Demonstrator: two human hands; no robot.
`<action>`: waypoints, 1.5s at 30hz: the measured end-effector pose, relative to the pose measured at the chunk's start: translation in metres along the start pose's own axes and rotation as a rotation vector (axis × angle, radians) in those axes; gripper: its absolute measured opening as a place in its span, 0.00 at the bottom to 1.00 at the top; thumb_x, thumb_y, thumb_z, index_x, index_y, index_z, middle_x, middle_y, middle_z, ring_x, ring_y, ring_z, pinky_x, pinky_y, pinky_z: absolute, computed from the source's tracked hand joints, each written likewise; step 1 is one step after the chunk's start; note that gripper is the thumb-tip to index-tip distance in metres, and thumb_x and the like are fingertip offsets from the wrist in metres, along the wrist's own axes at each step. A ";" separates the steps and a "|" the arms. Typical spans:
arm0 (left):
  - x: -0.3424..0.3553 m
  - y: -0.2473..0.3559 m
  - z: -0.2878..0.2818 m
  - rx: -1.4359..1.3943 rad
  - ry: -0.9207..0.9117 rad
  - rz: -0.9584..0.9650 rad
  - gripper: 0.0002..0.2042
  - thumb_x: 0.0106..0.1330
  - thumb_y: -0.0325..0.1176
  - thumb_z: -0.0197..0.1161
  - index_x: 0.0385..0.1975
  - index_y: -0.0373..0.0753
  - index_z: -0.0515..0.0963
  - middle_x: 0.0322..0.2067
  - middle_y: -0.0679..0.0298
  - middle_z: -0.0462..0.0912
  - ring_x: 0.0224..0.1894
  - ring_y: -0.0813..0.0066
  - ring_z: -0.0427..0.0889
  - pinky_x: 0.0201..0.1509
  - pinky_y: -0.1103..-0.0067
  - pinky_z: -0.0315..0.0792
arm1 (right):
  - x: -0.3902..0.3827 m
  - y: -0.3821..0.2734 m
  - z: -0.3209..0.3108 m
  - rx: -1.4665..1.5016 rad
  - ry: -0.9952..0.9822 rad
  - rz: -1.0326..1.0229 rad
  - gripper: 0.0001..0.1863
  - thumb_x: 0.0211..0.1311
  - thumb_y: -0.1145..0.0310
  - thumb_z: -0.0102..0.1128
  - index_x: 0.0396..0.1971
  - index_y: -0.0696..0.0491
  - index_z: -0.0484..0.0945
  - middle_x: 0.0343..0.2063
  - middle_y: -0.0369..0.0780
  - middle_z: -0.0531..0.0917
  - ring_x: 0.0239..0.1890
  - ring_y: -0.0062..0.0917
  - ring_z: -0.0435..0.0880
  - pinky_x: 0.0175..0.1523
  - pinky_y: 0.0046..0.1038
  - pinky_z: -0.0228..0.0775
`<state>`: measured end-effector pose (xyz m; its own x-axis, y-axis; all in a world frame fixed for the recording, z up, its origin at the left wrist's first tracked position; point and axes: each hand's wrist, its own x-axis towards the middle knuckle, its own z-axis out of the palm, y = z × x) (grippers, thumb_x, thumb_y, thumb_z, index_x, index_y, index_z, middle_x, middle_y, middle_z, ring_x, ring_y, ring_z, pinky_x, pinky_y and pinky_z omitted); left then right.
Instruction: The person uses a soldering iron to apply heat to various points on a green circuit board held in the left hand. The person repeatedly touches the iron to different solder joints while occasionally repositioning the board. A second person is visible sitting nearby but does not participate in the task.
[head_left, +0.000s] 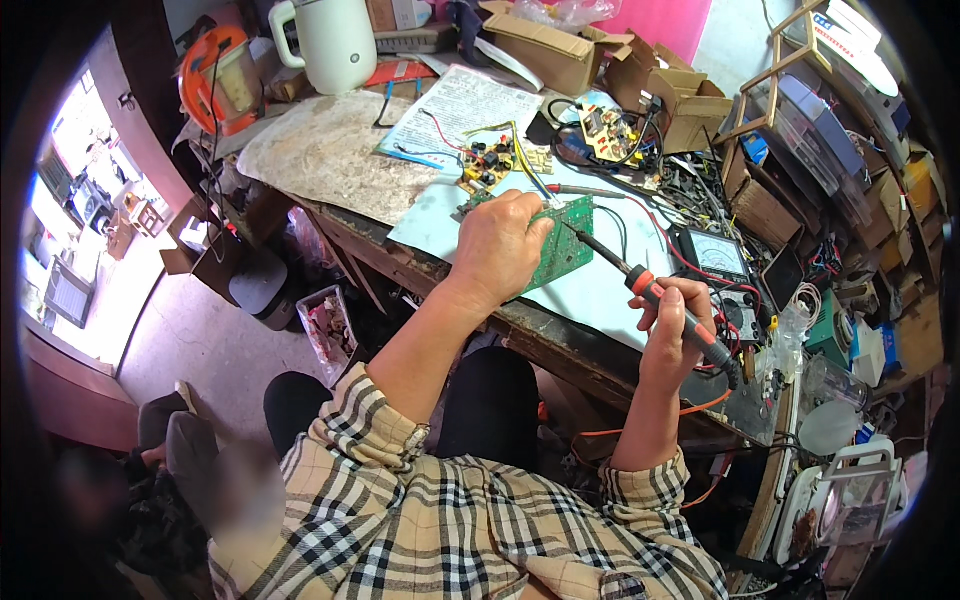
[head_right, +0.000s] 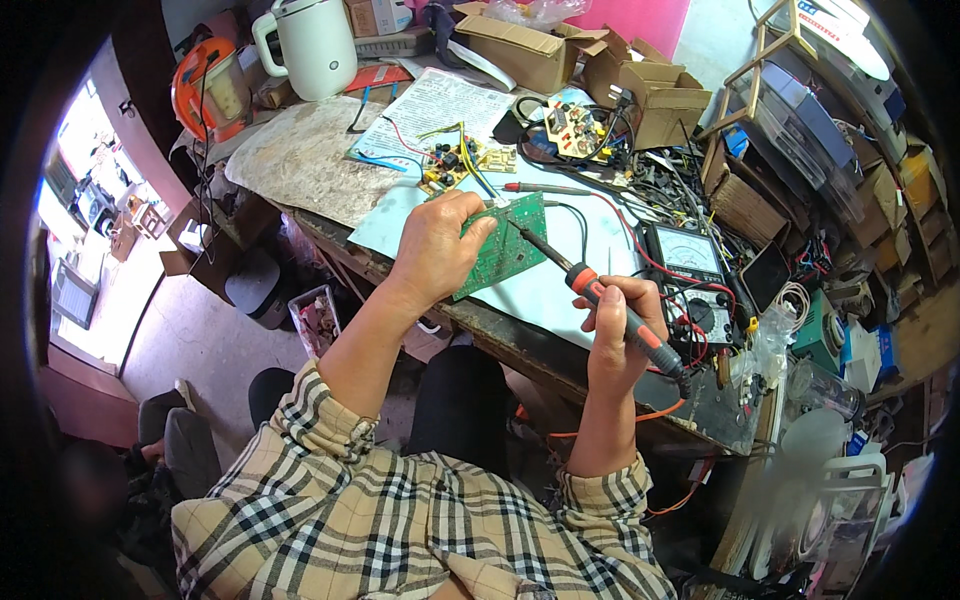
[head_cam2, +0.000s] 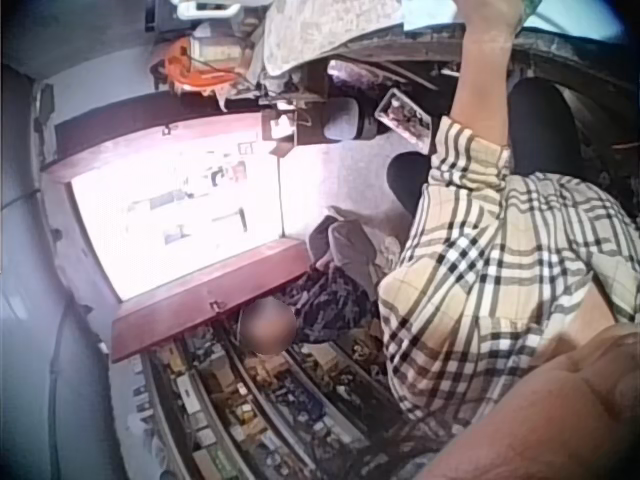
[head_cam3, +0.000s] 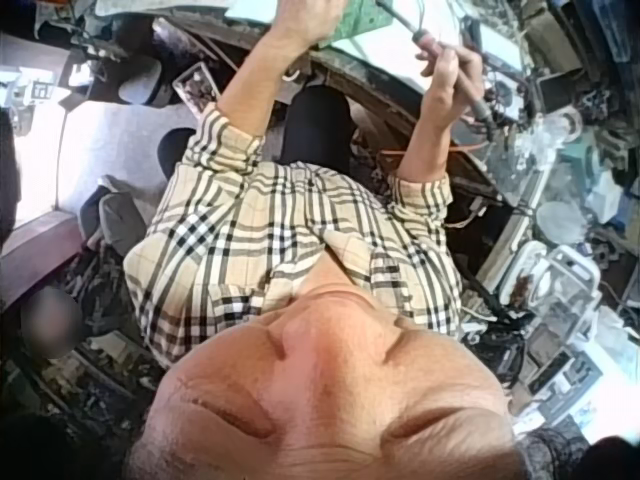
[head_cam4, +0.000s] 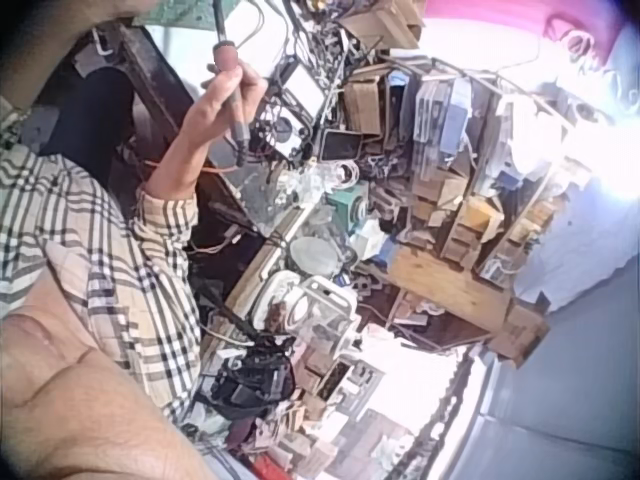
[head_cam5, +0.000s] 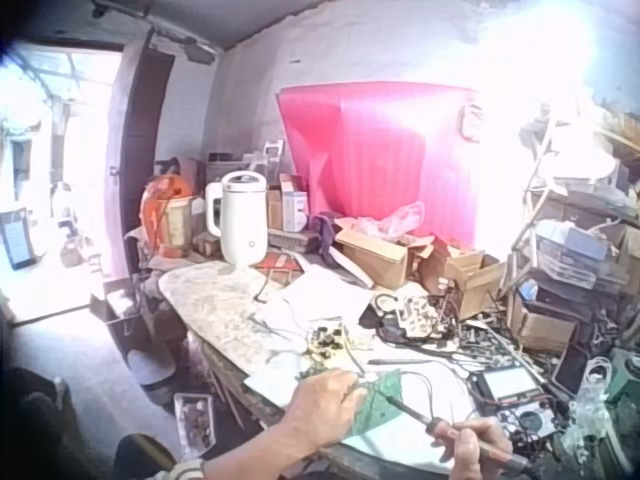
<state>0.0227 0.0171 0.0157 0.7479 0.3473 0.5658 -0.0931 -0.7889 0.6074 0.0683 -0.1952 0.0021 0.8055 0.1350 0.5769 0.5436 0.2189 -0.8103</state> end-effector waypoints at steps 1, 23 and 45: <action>0.000 0.000 0.000 0.000 -0.002 0.002 0.07 0.59 0.30 0.66 0.30 0.34 0.78 0.31 0.52 0.80 0.36 0.47 0.81 0.39 0.60 0.74 | 0.000 0.000 0.000 -0.002 0.000 -0.001 0.11 0.68 0.68 0.54 0.34 0.62 0.75 0.24 0.41 0.80 0.21 0.19 0.81 0.26 0.17 0.69; -0.002 0.002 0.000 0.004 0.005 0.008 0.07 0.59 0.30 0.66 0.29 0.34 0.77 0.30 0.52 0.79 0.35 0.48 0.80 0.39 0.60 0.74 | -0.001 0.001 -0.001 0.023 0.011 0.023 0.11 0.68 0.67 0.55 0.35 0.61 0.75 0.24 0.40 0.79 0.22 0.20 0.81 0.26 0.17 0.68; -0.004 0.006 0.001 0.001 0.012 0.022 0.07 0.59 0.30 0.66 0.29 0.34 0.76 0.29 0.53 0.78 0.34 0.48 0.80 0.38 0.61 0.72 | -0.001 0.002 -0.004 0.040 0.015 0.030 0.12 0.68 0.66 0.55 0.34 0.61 0.75 0.23 0.39 0.78 0.21 0.19 0.80 0.27 0.18 0.70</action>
<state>0.0203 0.0107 0.0162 0.7376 0.3358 0.5859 -0.1086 -0.7973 0.5938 0.0692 -0.1991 -0.0008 0.8250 0.1276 0.5506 0.5096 0.2534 -0.8223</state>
